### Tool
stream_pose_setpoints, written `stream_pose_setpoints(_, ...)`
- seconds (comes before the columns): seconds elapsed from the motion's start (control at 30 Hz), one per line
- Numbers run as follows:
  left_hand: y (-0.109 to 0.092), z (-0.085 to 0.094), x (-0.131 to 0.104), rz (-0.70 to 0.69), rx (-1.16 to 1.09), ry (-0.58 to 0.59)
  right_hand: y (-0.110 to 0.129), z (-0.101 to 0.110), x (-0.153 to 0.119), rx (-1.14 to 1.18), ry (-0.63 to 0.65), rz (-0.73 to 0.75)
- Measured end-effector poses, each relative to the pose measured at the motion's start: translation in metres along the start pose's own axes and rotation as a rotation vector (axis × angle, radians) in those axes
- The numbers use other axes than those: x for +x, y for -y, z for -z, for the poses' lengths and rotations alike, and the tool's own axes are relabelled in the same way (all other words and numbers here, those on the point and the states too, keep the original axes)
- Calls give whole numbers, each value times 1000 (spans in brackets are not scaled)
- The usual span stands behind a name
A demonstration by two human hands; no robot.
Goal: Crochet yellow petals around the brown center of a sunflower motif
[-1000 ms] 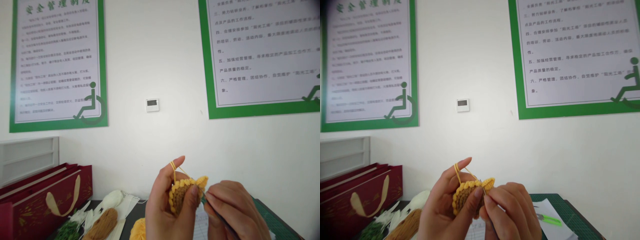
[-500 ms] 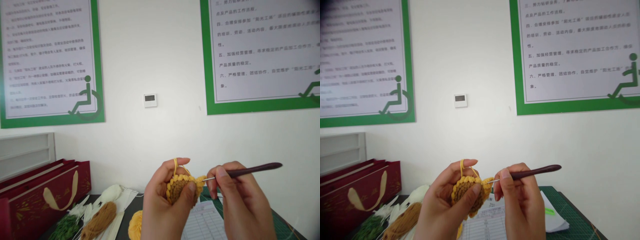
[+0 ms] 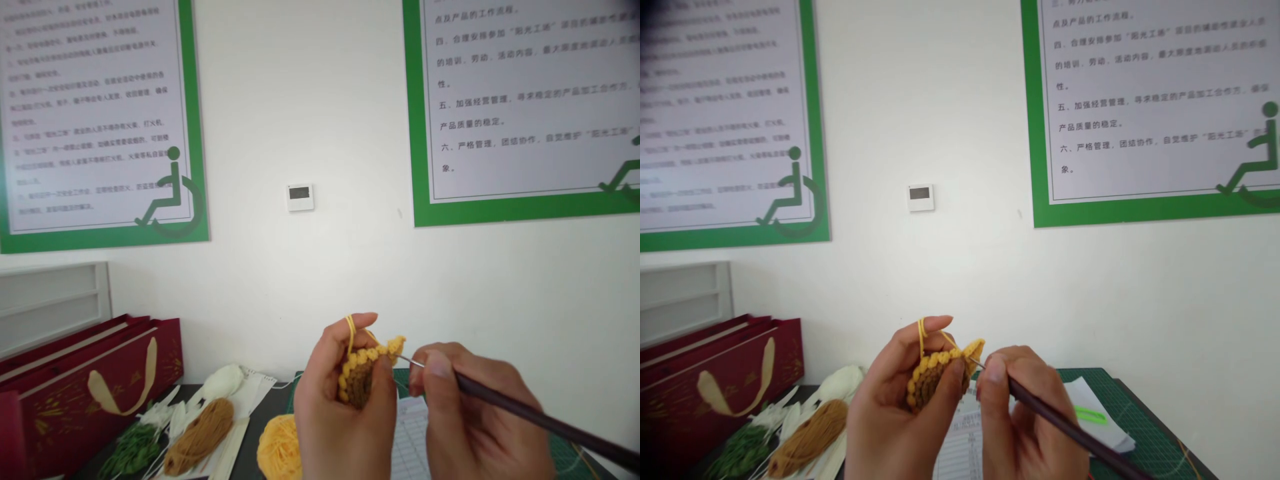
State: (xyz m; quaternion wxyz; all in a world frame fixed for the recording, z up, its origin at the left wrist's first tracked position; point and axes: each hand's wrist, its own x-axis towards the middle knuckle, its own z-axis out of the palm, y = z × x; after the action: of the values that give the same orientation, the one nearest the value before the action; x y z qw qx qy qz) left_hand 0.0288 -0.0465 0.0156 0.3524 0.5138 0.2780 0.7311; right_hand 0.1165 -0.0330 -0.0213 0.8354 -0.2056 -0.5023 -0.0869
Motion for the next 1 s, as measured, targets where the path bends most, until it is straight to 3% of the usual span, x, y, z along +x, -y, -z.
stream_pose_setpoints(0.07,0,2,4,82,-139,67,2,0,3,63,-23,-95)
stream_pose_setpoints(0.17,-2,8,11,178,-264,138,1,5,11,89,43,-164)
stream_pose_setpoints(0.27,-4,15,16,230,-287,197,-4,10,16,166,143,-306)
stream_pose_setpoints(0.43,-7,20,18,277,-286,285,-8,13,20,319,193,-522)
stream_pose_setpoints(0.63,-9,24,15,283,-215,306,-10,16,23,346,252,-506)
stream_pose_setpoints(1.0,-8,22,14,229,-144,256,-10,23,26,199,351,-307)
